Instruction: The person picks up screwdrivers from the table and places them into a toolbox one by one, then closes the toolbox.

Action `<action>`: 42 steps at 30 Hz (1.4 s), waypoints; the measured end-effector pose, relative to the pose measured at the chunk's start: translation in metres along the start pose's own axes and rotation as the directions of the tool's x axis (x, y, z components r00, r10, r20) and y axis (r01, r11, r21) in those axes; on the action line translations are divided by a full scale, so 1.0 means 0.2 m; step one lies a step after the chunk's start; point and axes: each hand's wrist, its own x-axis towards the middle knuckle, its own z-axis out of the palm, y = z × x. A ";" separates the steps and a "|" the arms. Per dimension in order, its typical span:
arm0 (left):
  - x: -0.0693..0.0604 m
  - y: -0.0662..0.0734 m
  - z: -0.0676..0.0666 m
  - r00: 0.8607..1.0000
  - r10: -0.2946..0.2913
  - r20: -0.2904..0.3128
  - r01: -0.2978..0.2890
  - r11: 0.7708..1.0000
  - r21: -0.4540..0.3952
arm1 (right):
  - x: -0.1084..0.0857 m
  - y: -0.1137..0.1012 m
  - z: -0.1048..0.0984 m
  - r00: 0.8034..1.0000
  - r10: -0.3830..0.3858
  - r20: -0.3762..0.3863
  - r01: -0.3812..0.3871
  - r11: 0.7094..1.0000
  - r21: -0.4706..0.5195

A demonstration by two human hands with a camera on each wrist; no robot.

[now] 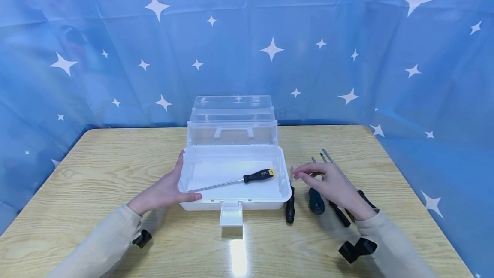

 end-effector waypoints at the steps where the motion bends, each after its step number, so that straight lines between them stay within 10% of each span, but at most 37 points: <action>1: 0.00 0.00 0.00 1.000 0.005 0.000 -0.005 1.000 -0.005 | 0.00 0.00 -0.01 1.000 -0.003 0.001 0.003 1.000 -0.002; 42: 0.00 0.01 0.00 1.000 -0.007 0.007 0.007 1.000 0.025 | -0.23 0.19 -0.22 0.994 0.088 -0.058 -0.093 0.993 -0.076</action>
